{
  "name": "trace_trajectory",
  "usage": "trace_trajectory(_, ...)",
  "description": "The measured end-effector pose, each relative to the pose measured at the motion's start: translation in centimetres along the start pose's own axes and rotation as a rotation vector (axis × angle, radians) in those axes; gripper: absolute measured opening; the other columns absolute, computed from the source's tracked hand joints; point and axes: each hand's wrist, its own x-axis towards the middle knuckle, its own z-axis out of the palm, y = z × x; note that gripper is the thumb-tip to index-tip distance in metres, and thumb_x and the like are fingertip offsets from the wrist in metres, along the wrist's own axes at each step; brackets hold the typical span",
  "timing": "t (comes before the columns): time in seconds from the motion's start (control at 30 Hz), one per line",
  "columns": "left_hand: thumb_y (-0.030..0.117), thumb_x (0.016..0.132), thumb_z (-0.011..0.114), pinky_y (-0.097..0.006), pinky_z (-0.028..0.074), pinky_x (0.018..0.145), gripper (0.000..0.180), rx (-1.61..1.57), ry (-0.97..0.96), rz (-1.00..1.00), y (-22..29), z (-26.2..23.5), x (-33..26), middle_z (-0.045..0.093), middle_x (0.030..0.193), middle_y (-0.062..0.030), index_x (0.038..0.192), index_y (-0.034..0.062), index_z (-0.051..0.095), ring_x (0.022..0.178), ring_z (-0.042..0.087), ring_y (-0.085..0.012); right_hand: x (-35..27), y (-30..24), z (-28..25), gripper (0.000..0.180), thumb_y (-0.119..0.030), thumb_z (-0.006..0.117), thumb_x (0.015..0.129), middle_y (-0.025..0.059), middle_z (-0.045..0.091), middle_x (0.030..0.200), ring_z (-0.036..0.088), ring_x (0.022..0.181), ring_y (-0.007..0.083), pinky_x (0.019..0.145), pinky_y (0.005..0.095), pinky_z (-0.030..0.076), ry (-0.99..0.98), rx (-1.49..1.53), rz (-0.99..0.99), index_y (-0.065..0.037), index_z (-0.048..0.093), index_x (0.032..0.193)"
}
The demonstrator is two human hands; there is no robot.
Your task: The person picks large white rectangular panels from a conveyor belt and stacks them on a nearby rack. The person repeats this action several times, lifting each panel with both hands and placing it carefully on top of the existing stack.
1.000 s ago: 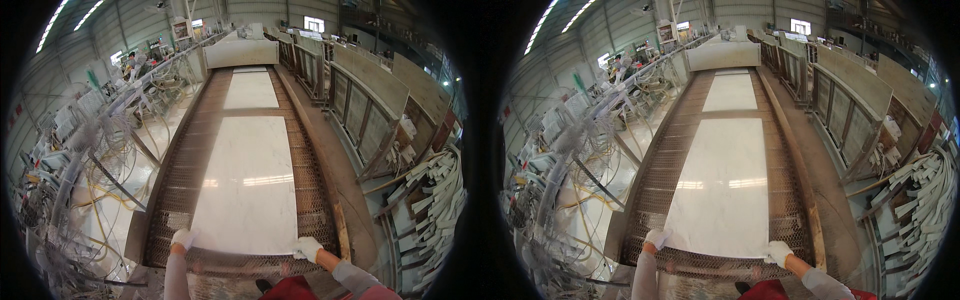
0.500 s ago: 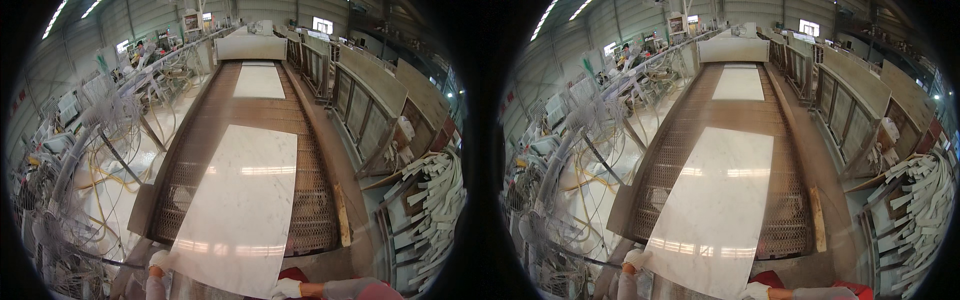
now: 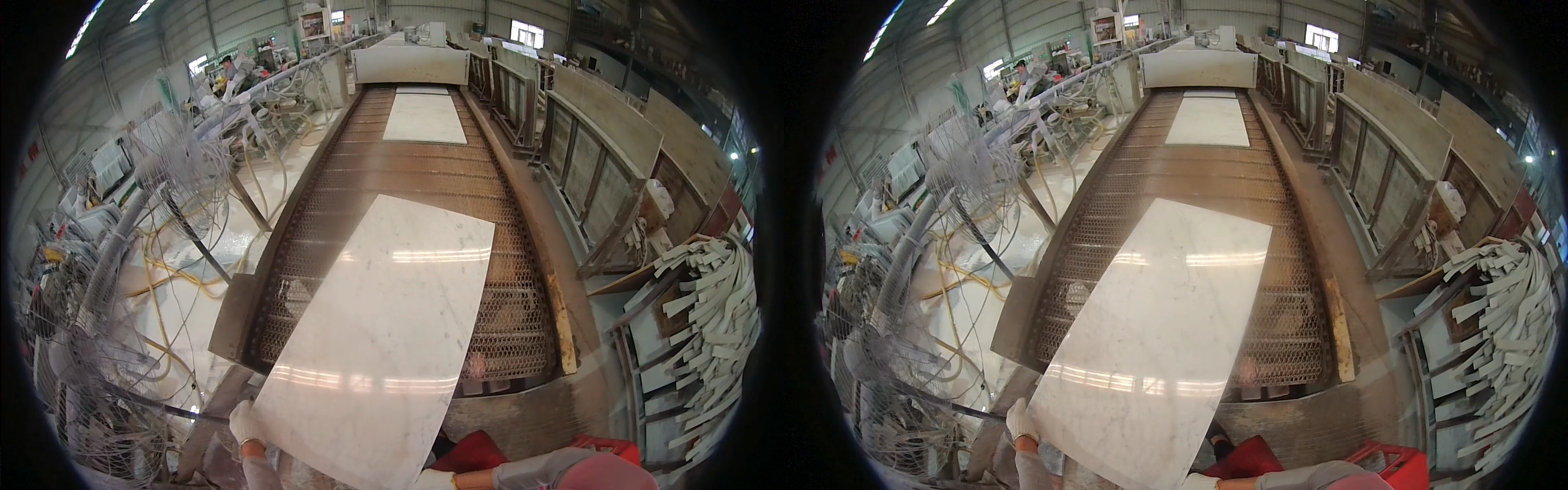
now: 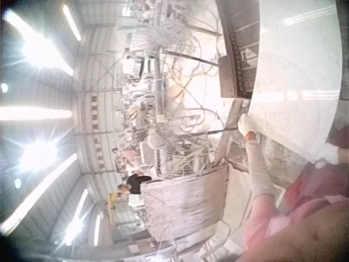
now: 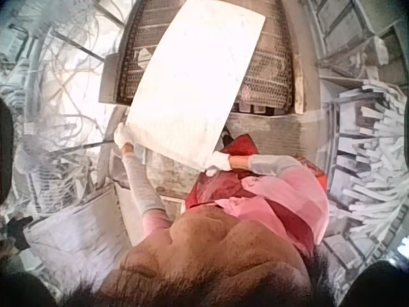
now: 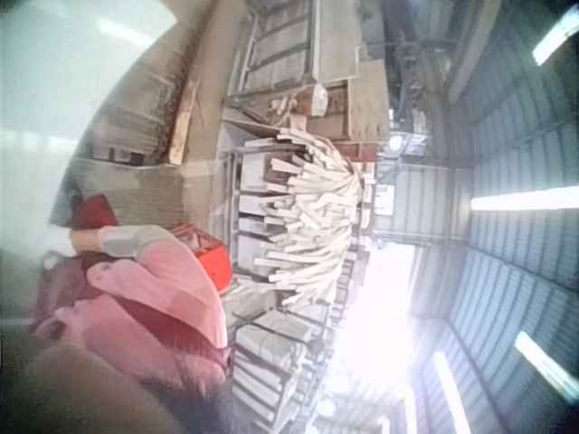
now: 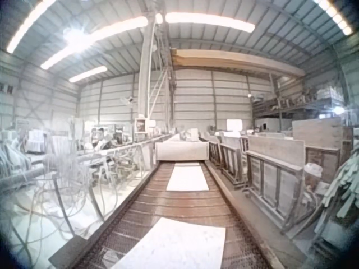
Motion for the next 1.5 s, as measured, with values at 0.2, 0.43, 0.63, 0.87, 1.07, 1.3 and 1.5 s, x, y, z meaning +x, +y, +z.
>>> trace_trajectory(0.2,0.048,0.090,0.032,-0.043,0.038,0.092,0.063,-0.875,-0.282,-0.436,-1.9,0.5,-0.9,0.050,0.121,-0.0169,0.123,-0.0034,0.042,0.105,0.050,-0.0331,0.9,-0.8,-1.0,0.010,-0.009,0.064,0.074,0.0065,0.061,0.071,0.056,0.061,0.0157,0.054,0.0309,0.049,-0.042,-0.045,0.100,-0.001,0.063,0.080)
trace_trajectory(0.43,0.048,0.085,0.048,-0.035,0.041,0.090,0.062,-0.607,0.164,-0.385,-3.2,1.7,-1.4,0.054,0.116,-0.0142,0.117,-0.0051,0.048,0.100,0.053,-0.0287,-0.1,-6.7,-3.1,0.018,-0.013,0.064,0.076,0.0077,0.062,0.079,0.057,0.069,0.0163,0.062,0.0331,0.049,-0.338,-0.510,0.057,-0.001,0.064,0.089)
trace_trajectory(0.63,0.037,0.090,0.045,-0.031,0.042,0.087,0.046,0.082,0.633,-0.406,-0.5,3.7,-4.4,0.057,0.114,-0.0151,0.115,-0.0002,0.055,0.105,0.052,-0.0228,-1.8,-15.6,-8.5,0.032,-0.022,0.063,0.079,0.0074,0.063,0.095,0.055,0.085,0.0161,0.075,0.0333,0.046,-0.620,-0.691,0.381,-0.003,0.061,0.105)
trace_trajectory(0.87,0.046,0.088,0.041,-0.025,0.037,0.095,0.062,-0.187,0.476,0.025,-10.3,-0.3,-4.1,0.041,0.129,-0.0106,0.134,0.0061,0.029,0.114,0.044,-0.0197,1.3,-34.5,-21.1,0.026,-0.025,0.051,0.084,0.0119,0.061,0.091,0.059,0.085,0.0248,0.077,0.0367,0.047,0.354,-1.345,-0.524,-0.003,0.061,0.095)
trace_trajectory(1.07,0.043,0.086,0.048,-0.028,0.032,0.098,0.063,-0.300,0.433,-0.281,-10.2,-1.5,-3.2,0.038,0.133,-0.0088,0.133,0.0044,0.032,0.119,0.037,-0.0195,7.7,-54.5,-22.0,0.032,-0.031,0.048,0.083,0.0171,0.059,0.099,0.057,0.091,0.0330,0.082,0.0413,0.045,1.007,-1.765,-0.539,-0.003,0.056,0.098)
trace_trajectory(1.3,0.039,0.086,0.050,-0.033,0.028,0.100,0.062,-0.447,0.556,-0.442,0.5,5.4,-5.7,0.036,0.135,-0.0079,0.132,0.0010,0.032,0.122,0.031,-0.0200,13.3,-61.8,-23.2,0.052,-0.046,0.043,0.081,0.0218,0.059,0.102,0.054,0.101,0.0352,0.085,0.0403,0.044,1.362,-1.426,-0.735,-0.003,0.061,0.104)
trace_trajectory(1.5,0.049,0.085,0.048,-0.031,0.036,0.094,0.065,-0.787,0.372,-0.417,-4.5,4.4,-3.3,0.053,0.117,-0.0150,0.118,-0.0067,0.047,0.104,0.050,-0.0262,11.9,-68.2,-20.8,0.068,-0.057,0.037,0.081,0.0225,0.059,0.104,0.055,0.100,0.0317,0.086,0.0350,0.041,0.814,-1.256,-0.444,0.002,0.058,0.107)
